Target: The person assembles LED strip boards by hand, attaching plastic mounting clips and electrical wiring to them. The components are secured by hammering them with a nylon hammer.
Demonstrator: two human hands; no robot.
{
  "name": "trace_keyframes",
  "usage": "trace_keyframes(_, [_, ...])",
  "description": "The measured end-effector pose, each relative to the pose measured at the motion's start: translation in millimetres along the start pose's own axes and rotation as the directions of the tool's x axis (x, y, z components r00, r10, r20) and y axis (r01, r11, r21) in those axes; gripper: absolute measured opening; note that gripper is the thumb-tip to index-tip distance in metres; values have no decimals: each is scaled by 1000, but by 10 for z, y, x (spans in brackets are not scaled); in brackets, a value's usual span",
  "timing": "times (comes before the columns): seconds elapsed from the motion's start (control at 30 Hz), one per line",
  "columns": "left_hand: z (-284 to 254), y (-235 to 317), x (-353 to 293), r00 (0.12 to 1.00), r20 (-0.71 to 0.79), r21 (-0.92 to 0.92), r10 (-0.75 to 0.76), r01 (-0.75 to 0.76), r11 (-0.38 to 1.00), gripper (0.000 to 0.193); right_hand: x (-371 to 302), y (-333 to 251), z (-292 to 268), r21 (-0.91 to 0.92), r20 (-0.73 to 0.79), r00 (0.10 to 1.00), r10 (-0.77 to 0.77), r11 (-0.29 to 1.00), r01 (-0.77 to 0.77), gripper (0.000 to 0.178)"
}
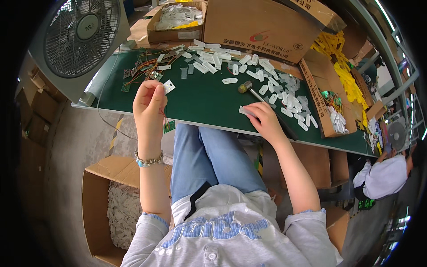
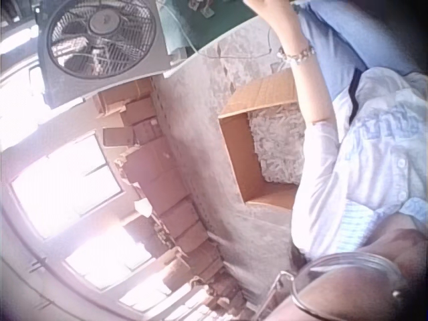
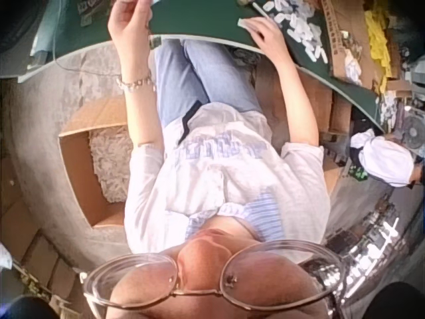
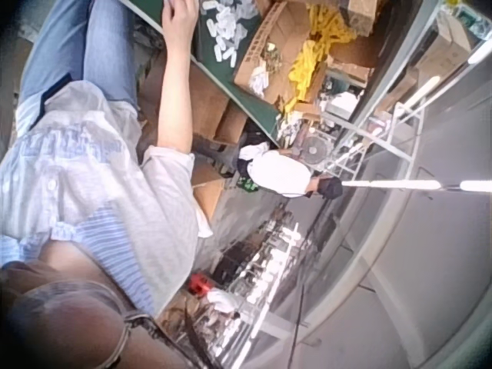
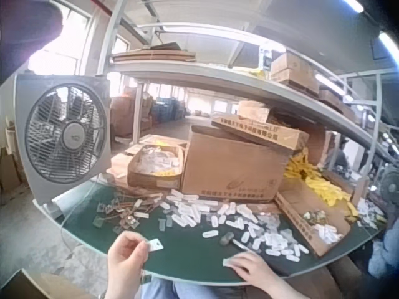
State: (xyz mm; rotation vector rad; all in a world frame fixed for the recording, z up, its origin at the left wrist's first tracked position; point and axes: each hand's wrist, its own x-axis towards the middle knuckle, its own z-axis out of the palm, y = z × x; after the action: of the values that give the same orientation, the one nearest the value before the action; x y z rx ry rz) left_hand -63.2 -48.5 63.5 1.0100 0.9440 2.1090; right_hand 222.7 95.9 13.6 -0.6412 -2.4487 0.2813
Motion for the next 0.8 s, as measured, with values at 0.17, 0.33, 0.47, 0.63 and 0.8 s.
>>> trace_keyframes(0.17, [238,-116,-153,999,29,86,-46,43,995,8,72,-10,0,126,20,991,133,983,-135,26])
trace_keyframes(0.33, [518,-401,-375,999,15,196,-39,35,980,7,30,3,16,124,6,997,75,989,-76,31])
trace_keyframes(0.47, [581,-441,-261,947,45,602,319,-281,747,11,1,-39,-3,198,40,995,95,975,-101,50])
trace_keyframes(0.63, [800,-519,2,836,426,763,348,-538,359,15,-2,-55,-47,329,76,977,201,920,-215,60])
trace_keyframes(0.8, [912,-902,-38,873,487,775,-11,-427,466,16,4,-49,-64,382,74,977,198,900,-211,61])
